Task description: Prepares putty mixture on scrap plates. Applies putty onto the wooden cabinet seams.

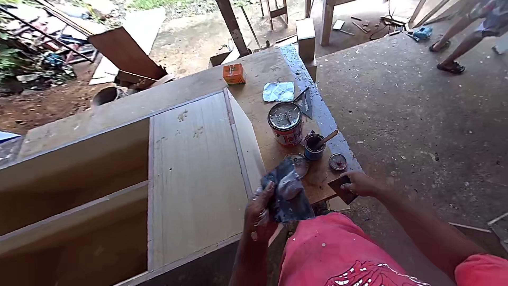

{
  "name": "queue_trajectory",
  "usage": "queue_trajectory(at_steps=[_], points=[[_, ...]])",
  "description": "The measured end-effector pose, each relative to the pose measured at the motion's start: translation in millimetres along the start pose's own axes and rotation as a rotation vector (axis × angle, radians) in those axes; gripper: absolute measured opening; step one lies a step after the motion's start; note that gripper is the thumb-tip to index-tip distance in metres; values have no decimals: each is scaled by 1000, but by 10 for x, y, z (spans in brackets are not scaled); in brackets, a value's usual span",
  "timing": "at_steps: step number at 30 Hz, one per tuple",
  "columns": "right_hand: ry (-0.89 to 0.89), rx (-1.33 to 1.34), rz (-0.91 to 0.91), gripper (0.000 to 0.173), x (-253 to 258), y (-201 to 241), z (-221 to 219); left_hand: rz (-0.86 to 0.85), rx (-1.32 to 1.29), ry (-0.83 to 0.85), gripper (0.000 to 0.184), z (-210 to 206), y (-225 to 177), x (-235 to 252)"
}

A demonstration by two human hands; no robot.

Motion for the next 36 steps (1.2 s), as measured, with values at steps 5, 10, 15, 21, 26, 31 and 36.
queue_trajectory(at_steps=[5,10,15,21,26,31,36], points=[[-367,-46,-323,30,-162,-1036,49,-42,55,-207,27,235,90,-140],[-370,-262,-386,29,189,-1038,192,54,-14,-270,27,284,412,-87],[-496,-66,-408,30,703,-1281,220,104,-7,-307,24,167,566,-37],[-541,96,-468,31,906,-1440,91,98,-17,-391,24,137,676,-68],[-578,178,-458,29,1015,-1551,59,110,-41,-443,25,99,779,-87],[-615,235,-469,27,1096,-1581,65,120,-36,-459,24,39,829,-84],[-591,440,-465,33,1121,-1612,64,140,-17,-491,26,-10,818,-55]])
Point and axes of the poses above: each hand's wrist, its own x-axis towards the middle knuckle, its own z-axis out of the back of the hand, y = z × x, the point moved 1 cm from there along x, towards the middle knuckle, and after that the axes turned 11 degrees about z, right-handed, at the moved point
